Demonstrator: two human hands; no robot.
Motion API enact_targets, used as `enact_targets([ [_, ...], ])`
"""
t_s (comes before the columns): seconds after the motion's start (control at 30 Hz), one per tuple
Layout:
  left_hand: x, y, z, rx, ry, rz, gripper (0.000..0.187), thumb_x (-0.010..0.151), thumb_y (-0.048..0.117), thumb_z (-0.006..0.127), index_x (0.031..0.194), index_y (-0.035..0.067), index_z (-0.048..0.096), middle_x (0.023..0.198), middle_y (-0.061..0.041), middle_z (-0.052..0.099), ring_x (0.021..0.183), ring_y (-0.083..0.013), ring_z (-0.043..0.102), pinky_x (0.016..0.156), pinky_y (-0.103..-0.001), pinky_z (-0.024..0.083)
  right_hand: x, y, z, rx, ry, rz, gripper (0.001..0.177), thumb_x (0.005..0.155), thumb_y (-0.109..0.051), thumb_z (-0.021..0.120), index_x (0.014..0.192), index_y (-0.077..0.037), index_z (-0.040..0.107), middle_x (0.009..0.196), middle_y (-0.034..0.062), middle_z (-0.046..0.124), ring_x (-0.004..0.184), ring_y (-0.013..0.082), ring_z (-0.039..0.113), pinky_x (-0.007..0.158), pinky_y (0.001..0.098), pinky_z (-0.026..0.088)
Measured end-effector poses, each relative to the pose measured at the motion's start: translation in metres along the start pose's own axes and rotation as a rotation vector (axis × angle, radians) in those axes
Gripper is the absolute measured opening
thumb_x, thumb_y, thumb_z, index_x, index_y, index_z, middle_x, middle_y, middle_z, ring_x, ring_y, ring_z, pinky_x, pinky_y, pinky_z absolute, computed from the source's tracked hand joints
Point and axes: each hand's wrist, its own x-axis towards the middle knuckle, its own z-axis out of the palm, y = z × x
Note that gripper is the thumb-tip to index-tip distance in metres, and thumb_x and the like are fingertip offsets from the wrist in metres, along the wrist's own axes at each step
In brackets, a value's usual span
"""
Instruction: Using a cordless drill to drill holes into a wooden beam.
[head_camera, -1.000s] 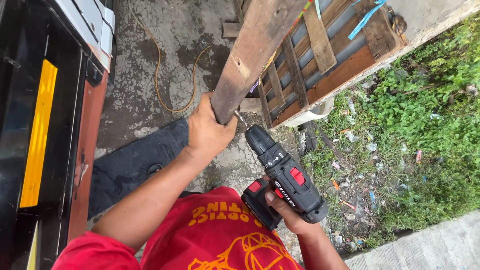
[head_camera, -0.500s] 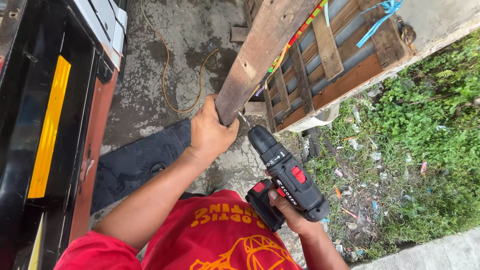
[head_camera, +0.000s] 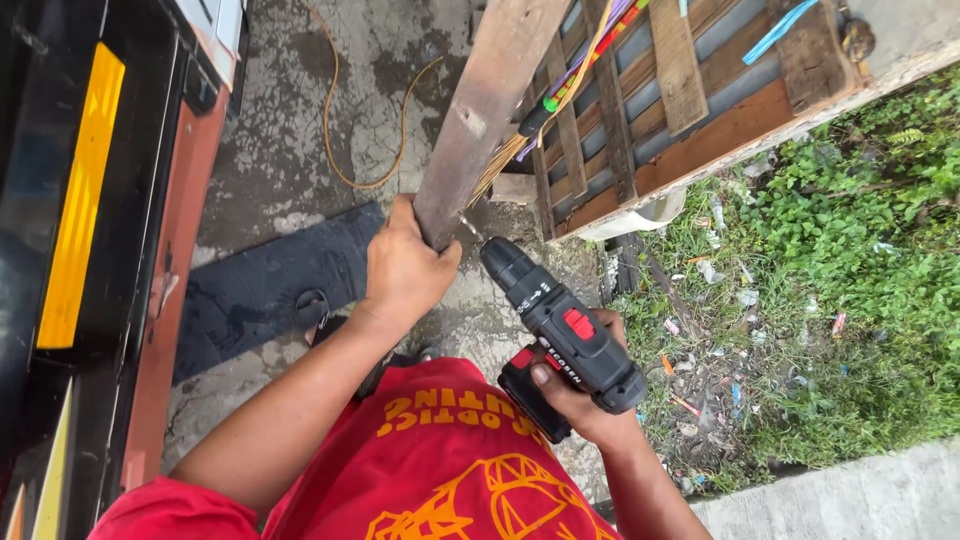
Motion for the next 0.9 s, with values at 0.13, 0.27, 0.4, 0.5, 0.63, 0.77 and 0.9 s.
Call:
enact_targets([
  [0.13, -0.002, 0.001, -0.008, 0.011, 0.004, -0.006, 0.062, 0.078, 0.022, 0.081, 0.126, -0.003, 0.05, 0.095, -0.029, 0.07, 0.091, -0.049, 0.068, 0.082, -0.053, 0.055, 0.0, 0.004, 0.001, 0.07, -0.012, 0.034, 0.055, 0.085, -0.01, 0.078, 0.117, -0.007, 0.033, 0.093, 0.0065, 0.07, 0.081, 0.0123, 0.07, 0.076, 0.0293, 0.059],
  [0.27, -0.002, 0.003, -0.017, -0.029, 0.014, 0.002, 0.062, 0.077, 0.023, 0.081, 0.125, -0.002, 0.05, 0.095, -0.028, 0.071, 0.091, -0.0472, 0.07, 0.081, -0.051, 0.055, 0.007, 0.0, 0.006, 0.159, -0.002, 0.117, 0.051, 0.086, -0.009, 0.075, 0.121, -0.006, 0.038, 0.093, 0.0079, 0.07, 0.081, 0.0146, 0.072, 0.074, 0.032, 0.062],
  [0.4, 0.0, 0.008, -0.038, -0.073, -0.044, -0.018, 0.064, 0.077, 0.024, 0.082, 0.127, -0.001, 0.051, 0.097, -0.024, 0.072, 0.094, -0.0412, 0.073, 0.083, -0.046, 0.057, 0.008, 0.003, 0.0, 0.186, -0.131, 0.137, 0.04, 0.09, -0.012, 0.074, 0.125, -0.005, 0.057, 0.09, 0.0035, 0.067, 0.079, 0.0131, 0.066, 0.071, 0.0313, 0.058],
  [0.5, 0.003, 0.0, -0.068, -0.16, -0.172, 0.055, 0.065, 0.077, 0.028, 0.084, 0.128, 0.0, 0.053, 0.105, -0.021, 0.073, 0.1, -0.0348, 0.074, 0.088, -0.041, 0.057, 0.009, 0.006, -0.011, -0.058, -0.164, -0.078, 0.027, 0.088, -0.014, 0.079, 0.11, -0.007, 0.065, 0.091, 0.0, 0.068, 0.085, 0.0131, 0.066, 0.077, 0.0304, 0.057],
  [0.63, -0.006, -0.013, -0.096, -0.389, -0.258, 0.184, 0.068, 0.081, 0.029, 0.081, 0.134, -0.001, 0.05, 0.117, -0.019, 0.069, 0.11, -0.0313, 0.07, 0.095, -0.039, 0.054, 0.01, 0.011, -0.014, -0.268, -0.186, -0.133, 0.022, 0.086, -0.016, 0.08, 0.102, -0.009, 0.067, 0.09, -0.0011, 0.069, 0.085, 0.0139, 0.068, 0.077, 0.0296, 0.056],
  [0.77, -0.055, -0.004, -0.093, -0.325, 0.221, 0.495, 0.058, 0.081, 0.03, 0.075, 0.126, 0.005, 0.047, 0.111, -0.012, 0.057, 0.102, -0.0256, 0.057, 0.092, -0.04, 0.048, 0.016, 0.001, -0.011, -0.141, -0.244, -0.094, 0.019, 0.086, -0.014, 0.079, 0.1, -0.01, 0.068, 0.088, -0.0006, 0.068, 0.082, 0.014, 0.067, 0.073, 0.03, 0.056],
  [0.9, -0.106, 0.014, -0.056, -0.894, -0.078, 0.237, 0.071, 0.09, 0.033, 0.079, 0.141, 0.001, 0.042, 0.128, -0.013, 0.056, 0.122, -0.0252, 0.056, 0.11, -0.042, 0.045, 0.025, -0.009, -0.012, -0.28, -0.249, -0.214, 0.015, 0.087, -0.014, 0.078, 0.097, -0.011, 0.068, 0.087, -0.0019, 0.069, 0.082, 0.0115, 0.069, 0.072, 0.0285, 0.057],
])
